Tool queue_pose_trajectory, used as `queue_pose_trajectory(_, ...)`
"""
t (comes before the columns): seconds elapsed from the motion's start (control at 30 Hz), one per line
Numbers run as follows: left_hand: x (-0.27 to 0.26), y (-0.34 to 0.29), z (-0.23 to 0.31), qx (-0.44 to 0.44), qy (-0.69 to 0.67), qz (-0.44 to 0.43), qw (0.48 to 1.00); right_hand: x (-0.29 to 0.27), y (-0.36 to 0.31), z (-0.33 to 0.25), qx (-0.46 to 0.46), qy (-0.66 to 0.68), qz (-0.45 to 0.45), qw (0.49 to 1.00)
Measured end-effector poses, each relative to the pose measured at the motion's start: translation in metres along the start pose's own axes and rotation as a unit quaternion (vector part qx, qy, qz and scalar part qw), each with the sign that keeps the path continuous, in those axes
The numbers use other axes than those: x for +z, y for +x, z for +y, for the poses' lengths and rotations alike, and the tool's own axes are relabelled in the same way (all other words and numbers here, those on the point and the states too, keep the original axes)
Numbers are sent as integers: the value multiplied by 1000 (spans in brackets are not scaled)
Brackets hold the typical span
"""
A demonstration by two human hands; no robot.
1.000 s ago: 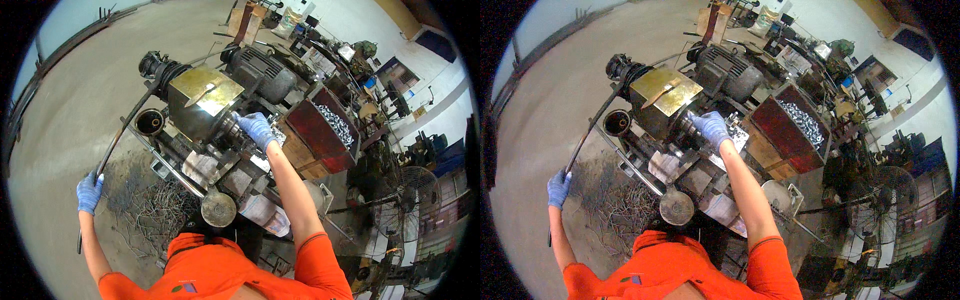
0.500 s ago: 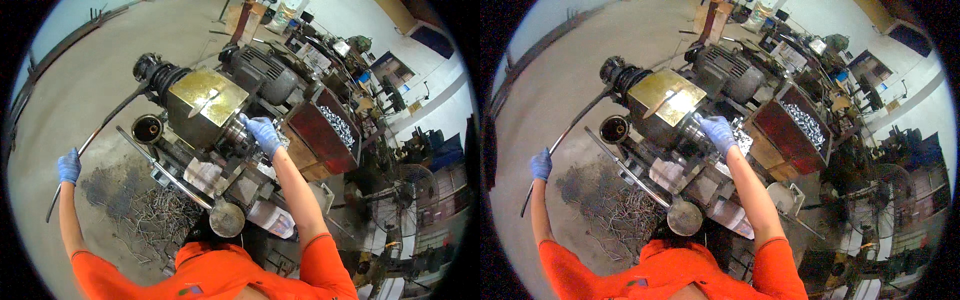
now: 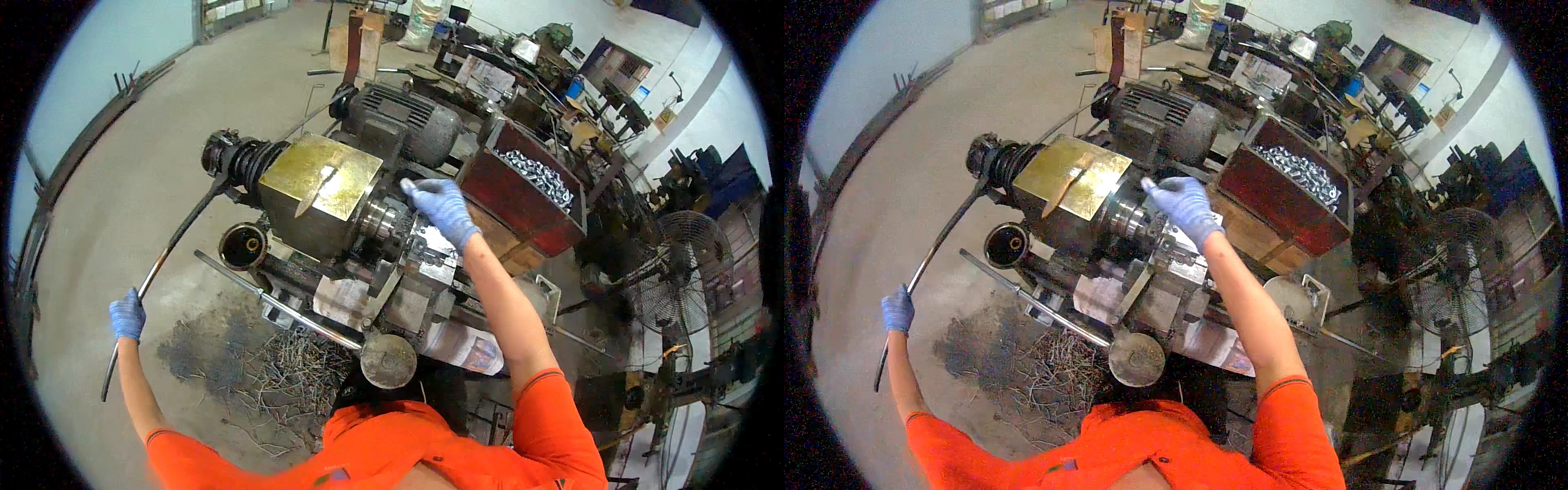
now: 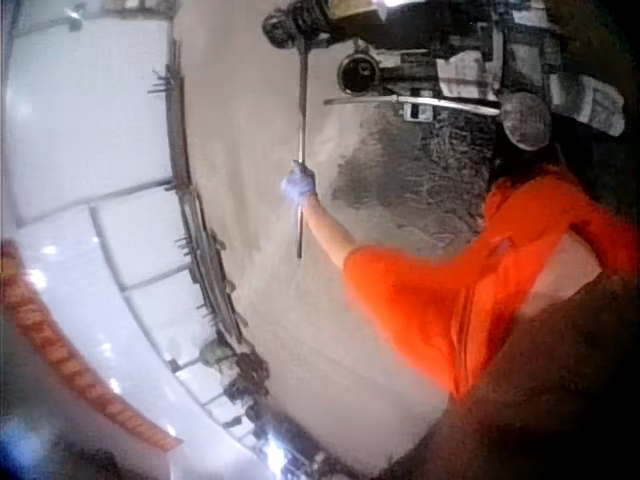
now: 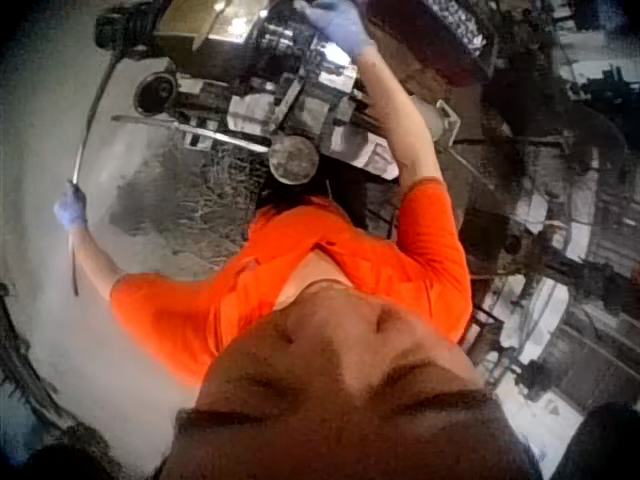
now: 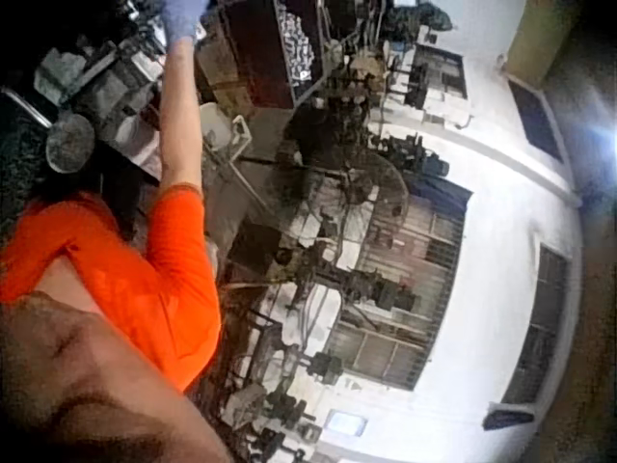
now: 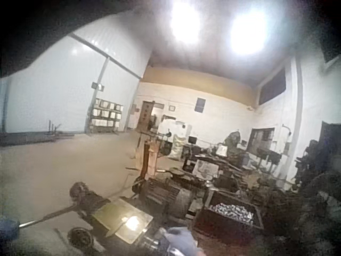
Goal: The person places small metal pieces into a lathe machine, operates a lever to secure them, and kemudian removes the finished parts, placing them into a collection bin.
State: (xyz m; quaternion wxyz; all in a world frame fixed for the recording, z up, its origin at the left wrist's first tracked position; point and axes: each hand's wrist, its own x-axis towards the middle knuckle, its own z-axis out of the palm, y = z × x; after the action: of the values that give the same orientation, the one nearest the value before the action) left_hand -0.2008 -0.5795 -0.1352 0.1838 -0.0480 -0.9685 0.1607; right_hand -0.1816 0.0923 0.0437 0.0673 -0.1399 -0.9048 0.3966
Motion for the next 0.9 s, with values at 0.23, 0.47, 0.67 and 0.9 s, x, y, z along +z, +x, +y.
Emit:
queue_pose_trajectory(0.23,-75,9,107,-33,-311,261,914,-108,-99,60,-140,52,125,981)
queue_pose_trajectory(0.47,44,-42,312,-56,-334,-246,908,-168,-225,216,141,23,252,957)
queue_pose_trajectory(0.67,148,-2,293,198,-297,-181,916,-193,-292,289,185,103,285,935)
queue_pose_trajectory(0.9,33,8,292,85,-133,-334,929,-237,-310,387,217,-242,249,912)
